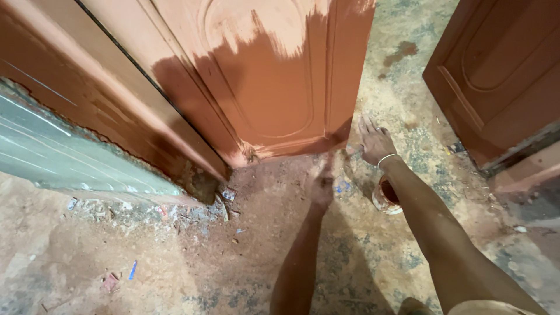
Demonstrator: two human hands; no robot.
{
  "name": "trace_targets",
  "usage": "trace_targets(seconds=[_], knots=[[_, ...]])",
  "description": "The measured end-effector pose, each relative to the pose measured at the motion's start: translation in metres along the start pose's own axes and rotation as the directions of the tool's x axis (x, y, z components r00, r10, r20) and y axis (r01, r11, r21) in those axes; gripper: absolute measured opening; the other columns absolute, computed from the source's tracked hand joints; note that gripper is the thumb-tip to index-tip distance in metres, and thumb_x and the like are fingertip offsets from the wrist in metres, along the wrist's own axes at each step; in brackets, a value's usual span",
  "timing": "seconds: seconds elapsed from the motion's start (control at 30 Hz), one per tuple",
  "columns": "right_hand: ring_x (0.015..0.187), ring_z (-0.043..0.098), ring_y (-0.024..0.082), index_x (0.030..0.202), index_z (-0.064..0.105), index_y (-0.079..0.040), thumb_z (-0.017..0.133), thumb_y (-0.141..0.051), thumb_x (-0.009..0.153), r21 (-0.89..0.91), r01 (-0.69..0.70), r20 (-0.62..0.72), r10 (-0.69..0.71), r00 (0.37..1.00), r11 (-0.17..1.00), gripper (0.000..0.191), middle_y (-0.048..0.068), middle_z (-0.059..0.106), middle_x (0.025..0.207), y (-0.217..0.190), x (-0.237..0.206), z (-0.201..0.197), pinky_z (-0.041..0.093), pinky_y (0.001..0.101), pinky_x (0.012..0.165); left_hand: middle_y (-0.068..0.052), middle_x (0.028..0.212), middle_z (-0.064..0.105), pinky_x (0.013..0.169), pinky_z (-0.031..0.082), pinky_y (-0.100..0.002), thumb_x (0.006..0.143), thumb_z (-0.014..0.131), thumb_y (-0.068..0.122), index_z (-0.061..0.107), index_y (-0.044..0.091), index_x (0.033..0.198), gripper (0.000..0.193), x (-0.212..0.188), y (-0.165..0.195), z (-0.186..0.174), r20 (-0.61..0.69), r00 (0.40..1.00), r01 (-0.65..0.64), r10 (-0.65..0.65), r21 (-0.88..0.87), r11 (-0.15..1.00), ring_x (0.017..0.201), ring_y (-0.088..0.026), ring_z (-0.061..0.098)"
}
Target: The person paints a wooden door with brown paint using a wide brush, dipping the brush into a paint can on the floor and brushing the lower panel and edges of the door, steadying the door with the other hand.
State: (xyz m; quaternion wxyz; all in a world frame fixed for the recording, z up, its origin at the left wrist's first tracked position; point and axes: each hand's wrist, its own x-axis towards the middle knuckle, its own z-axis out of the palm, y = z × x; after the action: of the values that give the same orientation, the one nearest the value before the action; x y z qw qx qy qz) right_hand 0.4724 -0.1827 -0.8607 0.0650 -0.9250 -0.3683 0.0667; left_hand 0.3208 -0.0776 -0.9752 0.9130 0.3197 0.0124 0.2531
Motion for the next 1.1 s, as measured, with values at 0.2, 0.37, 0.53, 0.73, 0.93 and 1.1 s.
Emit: trace_targets(seconds=[0.2,0.37,0.53,0.73,0.93,1.1], knots=[[0.155,0.019,0.029,0.161,0.010,-0.006,0.061,-0.022,0.088,-0.062,0.027,-0.071,-0.031,0.997,0.998,0.090,0.013,0.011,0.171,0.011,-0.006,-0.001,0.024,0.0485,0.121,-0.020,0.121,0.066,0.089,0.052,-0.032,0.113,0.039,0.029,0.036,-0.007,0.158,0.058,-0.029,-0.017,0.029,0.120,0.966,-0.214,0.231,0.871,0.443,0.092,-0.020,0.061],[0.155,0.020,0.028,0.164,0.009,-0.008,0.061,-0.022,0.089,-0.060,-0.004,-0.046,0.001,0.999,0.998,0.092,0.013,0.011,0.171,0.014,-0.007,-0.002,0.024,0.0484,0.122,-0.029,0.146,0.053,0.110,0.044,-0.041,0.113,0.037,0.025,0.029,-0.009,0.158,0.057,-0.019,0.013,0.059,0.191,0.867,-0.375,0.460,0.857,0.352,0.130,-0.036,0.056],[0.155,0.019,0.028,0.160,0.011,-0.007,0.063,-0.024,0.088,-0.067,0.016,-0.046,-0.019,0.999,0.998,0.090,0.013,0.009,0.171,0.011,-0.004,-0.002,0.025,0.0483,0.120,-0.030,0.150,0.050,0.114,0.040,-0.042,0.112,0.037,0.027,0.034,-0.009,0.156,0.057,0.002,0.009,0.049,0.148,0.877,-0.344,0.457,0.857,0.383,0.136,-0.037,0.052],[0.153,0.025,0.030,0.163,0.010,-0.005,0.064,-0.021,0.086,-0.043,0.039,-0.053,-0.041,0.998,0.998,0.095,0.013,0.011,0.171,0.013,-0.008,0.001,0.027,0.0495,0.120,-0.031,0.149,0.052,0.109,0.044,-0.046,0.112,0.038,0.029,0.038,-0.004,0.155,0.054,-0.006,-0.017,0.001,0.083,0.923,-0.192,0.375,0.946,0.263,0.136,-0.043,0.053],[0.152,0.024,0.030,0.161,0.011,-0.005,0.066,-0.019,0.085,-0.031,0.043,-0.029,-0.044,0.999,0.999,0.095,0.013,0.009,0.172,0.014,-0.008,0.000,0.026,0.0500,0.120,-0.030,0.135,0.061,0.083,0.051,-0.047,0.109,0.036,0.029,0.039,0.005,0.156,0.053,-0.016,-0.012,-0.010,-0.287,0.955,0.264,0.073,0.937,0.228,0.109,-0.044,0.064],[0.155,0.021,0.029,0.160,0.012,-0.003,0.068,-0.020,0.082,-0.019,0.067,-0.066,-0.068,0.995,0.998,0.098,0.015,0.013,0.169,0.011,-0.006,-0.002,0.026,0.0483,0.121,-0.027,0.140,0.060,0.066,0.049,-0.042,0.109,0.031,0.020,0.037,0.006,0.159,0.053,-0.003,-0.008,0.010,-0.001,0.956,-0.057,0.295,0.980,0.191,0.094,-0.041,0.064]])
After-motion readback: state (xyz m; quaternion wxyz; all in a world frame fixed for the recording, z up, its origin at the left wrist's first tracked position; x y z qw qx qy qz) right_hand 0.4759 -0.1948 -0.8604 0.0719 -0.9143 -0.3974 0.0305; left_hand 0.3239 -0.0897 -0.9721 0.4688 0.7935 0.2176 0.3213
